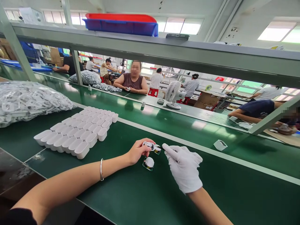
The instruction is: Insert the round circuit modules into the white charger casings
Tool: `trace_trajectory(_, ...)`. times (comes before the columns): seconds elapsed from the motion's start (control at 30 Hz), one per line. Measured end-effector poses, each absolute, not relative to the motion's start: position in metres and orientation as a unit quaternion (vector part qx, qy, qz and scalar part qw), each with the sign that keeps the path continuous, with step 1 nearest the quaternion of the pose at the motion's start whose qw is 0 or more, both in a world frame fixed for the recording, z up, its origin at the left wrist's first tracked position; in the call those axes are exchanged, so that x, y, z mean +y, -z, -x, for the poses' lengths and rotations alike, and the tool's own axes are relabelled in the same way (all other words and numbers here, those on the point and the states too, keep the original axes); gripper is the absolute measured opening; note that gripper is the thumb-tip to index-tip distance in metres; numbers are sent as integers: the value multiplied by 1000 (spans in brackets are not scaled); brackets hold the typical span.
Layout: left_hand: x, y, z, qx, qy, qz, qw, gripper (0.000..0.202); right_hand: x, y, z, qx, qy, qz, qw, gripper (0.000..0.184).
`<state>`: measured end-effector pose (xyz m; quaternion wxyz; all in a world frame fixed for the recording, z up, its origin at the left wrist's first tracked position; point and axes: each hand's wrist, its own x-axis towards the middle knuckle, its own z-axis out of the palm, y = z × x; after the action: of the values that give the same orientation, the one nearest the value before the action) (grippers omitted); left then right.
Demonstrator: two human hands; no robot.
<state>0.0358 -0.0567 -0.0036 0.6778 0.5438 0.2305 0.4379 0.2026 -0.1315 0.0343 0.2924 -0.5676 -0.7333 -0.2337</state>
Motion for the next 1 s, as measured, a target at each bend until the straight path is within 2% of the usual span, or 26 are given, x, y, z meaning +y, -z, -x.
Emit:
trace_trajectory(0.23, -65, 4, -35, 269, -433, -605, 612, 32, -138, -34, -193, -706, 266, 599, 269, 30)
trace_trajectory(0.5, -66, 5, -35, 261, -410, -621, 615, 33, -141, -30, -188, -690, 272, 613, 271, 34)
trace_trajectory(1.0, -68, 8, -34, 225, -398, -669, 585, 30, -134, -34, -193, -758, 282, 527, 262, 39)
